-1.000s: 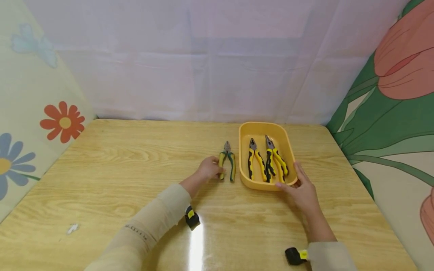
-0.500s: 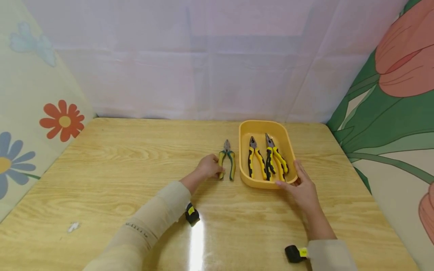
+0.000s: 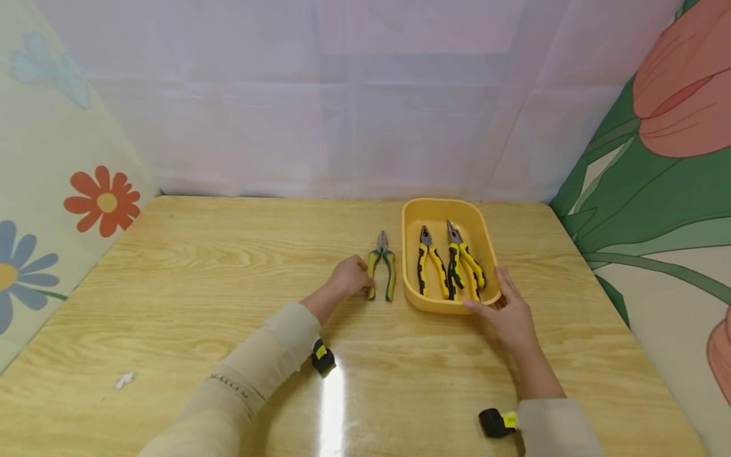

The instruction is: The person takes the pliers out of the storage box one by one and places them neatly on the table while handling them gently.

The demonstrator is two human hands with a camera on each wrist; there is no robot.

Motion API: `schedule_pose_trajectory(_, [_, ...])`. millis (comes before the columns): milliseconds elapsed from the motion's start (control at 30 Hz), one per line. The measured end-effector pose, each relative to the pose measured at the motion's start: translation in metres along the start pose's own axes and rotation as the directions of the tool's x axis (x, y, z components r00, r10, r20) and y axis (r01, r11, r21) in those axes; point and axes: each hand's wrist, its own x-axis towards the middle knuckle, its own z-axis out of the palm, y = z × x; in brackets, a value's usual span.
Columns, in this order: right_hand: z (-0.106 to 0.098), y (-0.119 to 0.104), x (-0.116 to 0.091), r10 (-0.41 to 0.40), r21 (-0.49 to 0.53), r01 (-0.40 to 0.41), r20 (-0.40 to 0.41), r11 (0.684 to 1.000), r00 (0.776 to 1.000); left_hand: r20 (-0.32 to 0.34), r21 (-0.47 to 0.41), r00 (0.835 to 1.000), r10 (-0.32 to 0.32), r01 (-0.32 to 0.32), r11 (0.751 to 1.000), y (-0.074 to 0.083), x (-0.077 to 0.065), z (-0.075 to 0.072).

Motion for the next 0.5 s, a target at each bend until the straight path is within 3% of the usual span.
schedule_pose_trajectory(300, [0.0008, 0.0012, 0.0018, -0.028, 0.012, 0.028, -0.012, 1.000, 1.000, -0.007, 0.013, 1.000, 0.002, -0.002, 1.000, 0.0027, -0.0035, -0.0043])
schedule_pose_trajectory(500, [0.0016, 0.0019, 0.0023, -0.027, 0.026, 0.028, -0.023, 0.999, 0.999, 0.035, -0.062, 0.999, 0.000, 0.002, 0.998, 0.0037, -0.0052, -0.0081])
